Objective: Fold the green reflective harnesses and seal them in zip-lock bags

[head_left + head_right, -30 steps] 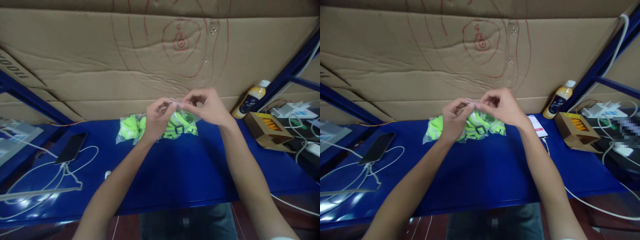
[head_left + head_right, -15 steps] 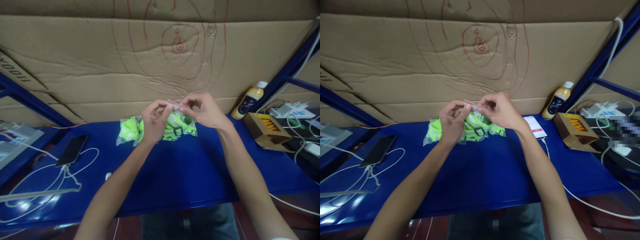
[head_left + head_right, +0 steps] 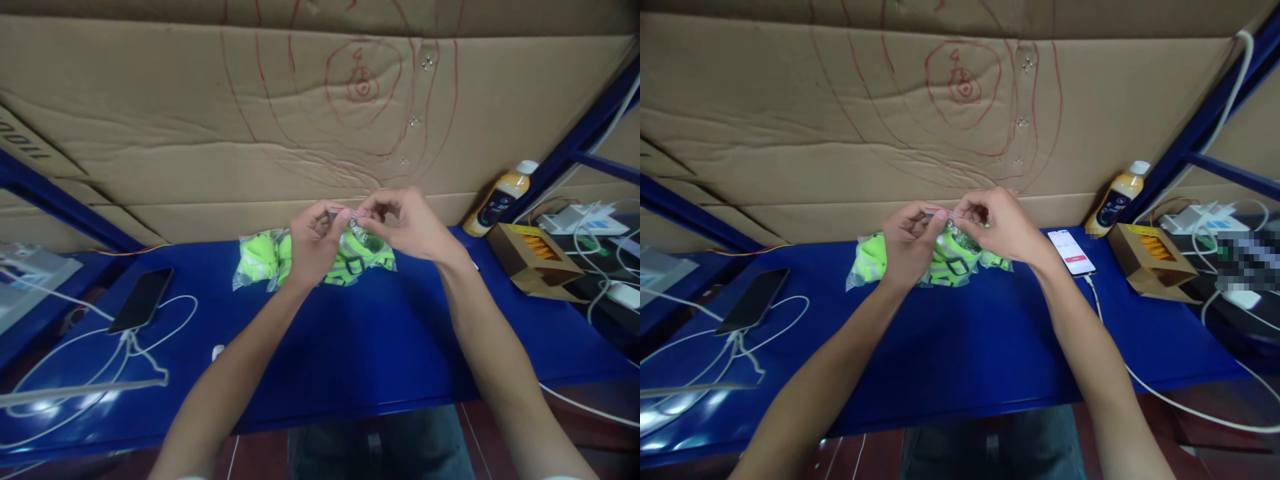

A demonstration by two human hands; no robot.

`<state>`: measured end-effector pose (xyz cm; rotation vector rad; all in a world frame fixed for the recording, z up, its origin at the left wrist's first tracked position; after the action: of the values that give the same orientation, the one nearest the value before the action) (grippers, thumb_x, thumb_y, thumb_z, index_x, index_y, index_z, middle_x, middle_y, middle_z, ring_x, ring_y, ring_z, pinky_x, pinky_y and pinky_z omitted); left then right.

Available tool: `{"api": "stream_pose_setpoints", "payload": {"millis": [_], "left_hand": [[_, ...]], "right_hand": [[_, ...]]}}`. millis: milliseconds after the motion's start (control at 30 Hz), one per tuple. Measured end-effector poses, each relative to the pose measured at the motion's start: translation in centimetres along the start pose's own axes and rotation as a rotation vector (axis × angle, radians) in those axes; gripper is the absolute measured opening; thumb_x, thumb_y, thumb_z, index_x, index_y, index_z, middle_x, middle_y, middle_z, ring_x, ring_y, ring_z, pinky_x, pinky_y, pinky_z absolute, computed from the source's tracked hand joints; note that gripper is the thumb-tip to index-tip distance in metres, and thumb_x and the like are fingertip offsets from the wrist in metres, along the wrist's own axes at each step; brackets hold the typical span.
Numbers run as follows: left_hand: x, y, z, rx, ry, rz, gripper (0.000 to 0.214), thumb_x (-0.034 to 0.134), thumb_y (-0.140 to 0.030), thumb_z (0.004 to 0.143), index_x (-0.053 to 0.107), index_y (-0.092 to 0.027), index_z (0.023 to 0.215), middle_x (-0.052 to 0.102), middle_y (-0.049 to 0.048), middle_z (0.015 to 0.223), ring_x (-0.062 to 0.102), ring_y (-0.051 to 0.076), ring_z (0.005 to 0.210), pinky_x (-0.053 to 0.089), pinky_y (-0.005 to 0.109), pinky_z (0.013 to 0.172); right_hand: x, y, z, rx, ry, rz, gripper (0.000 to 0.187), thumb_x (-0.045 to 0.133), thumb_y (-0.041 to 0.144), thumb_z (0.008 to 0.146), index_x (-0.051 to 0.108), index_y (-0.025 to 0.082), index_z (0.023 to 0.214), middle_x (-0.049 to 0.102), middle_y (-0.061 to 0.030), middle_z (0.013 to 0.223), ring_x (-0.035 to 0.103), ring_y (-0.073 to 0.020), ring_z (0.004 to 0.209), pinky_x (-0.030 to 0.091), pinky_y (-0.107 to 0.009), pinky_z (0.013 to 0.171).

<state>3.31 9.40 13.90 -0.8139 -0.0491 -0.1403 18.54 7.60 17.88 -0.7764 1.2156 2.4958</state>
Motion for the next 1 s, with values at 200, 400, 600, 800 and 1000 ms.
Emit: {"api": "stream_pose_setpoints", "payload": {"millis": [200, 400, 600, 800, 1000], "left_hand": [[0.1, 0.2, -0.1, -0.019, 0.04, -0.031, 0.039, 0.086, -0.056, 0.089, 0.076, -0.019, 0.088, 0.076, 0.0027, 0.08, 0.071, 0.013, 0.074, 0.058, 0.025, 0.075], [-0.2, 0.5, 0.1, -0.026, 0.063, -0.051, 0.033, 0.088, -0.051, 0.088, 0.078, -0.019, 0.089, 0.077, 0.0027, 0.082, 0.068, 0.012, 0.072, 0.058, 0.025, 0.076], [-0.4, 1.3, 0.2, -0.075, 0.078, -0.021, 0.032, 0.09, -0.05, 0.086, 0.082, -0.02, 0.091, 0.078, 0.0039, 0.085, 0.071, 0.015, 0.078, 0.059, 0.027, 0.079], [-1.8, 1.3, 0.8, -0.048, 0.051, 0.071, 0.028, 0.089, -0.047, 0.087, 0.081, -0.021, 0.084, 0.076, 0.0029, 0.079, 0.068, 0.014, 0.071, 0.055, 0.027, 0.07], [-1.7, 3.0, 0.9, -0.179, 0.033, -0.123, 0.035, 0.091, -0.053, 0.083, 0.083, -0.019, 0.09, 0.08, 0.006, 0.083, 0.076, 0.019, 0.079, 0.061, 0.031, 0.08]], "right_hand": [[0.1, 0.2, 0.3, -0.042, -0.058, -0.084, 0.014, 0.067, 0.024, 0.092, 0.072, 0.017, 0.081, 0.066, -0.0007, 0.07, 0.053, -0.0128, 0.065, 0.04, -0.031, 0.066], [0.0, -0.1, 0.3, 0.012, -0.014, -0.031, 0.012, 0.07, 0.025, 0.091, 0.074, 0.017, 0.084, 0.068, -0.0018, 0.072, 0.055, -0.0135, 0.066, 0.041, -0.031, 0.065], [0.0, 0.5, 0.3, -0.064, -0.077, -0.231, 0.011, 0.067, 0.017, 0.092, 0.069, 0.019, 0.081, 0.069, -0.0017, 0.075, 0.057, -0.015, 0.07, 0.04, -0.034, 0.072], [0.1, 0.6, 0.2, -0.066, -0.057, -0.249, 0.013, 0.067, 0.02, 0.093, 0.066, 0.02, 0.08, 0.069, -0.0021, 0.077, 0.056, -0.0166, 0.072, 0.04, -0.034, 0.072], [-1.4, 0.9, 0.0, -0.12, -0.097, -0.265, 0.009, 0.069, 0.017, 0.09, 0.071, 0.02, 0.082, 0.071, -0.0042, 0.081, 0.062, -0.0186, 0.077, 0.043, -0.036, 0.076]]}}
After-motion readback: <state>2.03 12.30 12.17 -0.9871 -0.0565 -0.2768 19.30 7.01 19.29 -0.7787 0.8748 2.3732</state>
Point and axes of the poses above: each hand's wrist, its own z-axis towards the middle knuckle, its own x-axis out of the palm, y = z × x, the point moved 8 cm from there along z, towards the middle knuckle
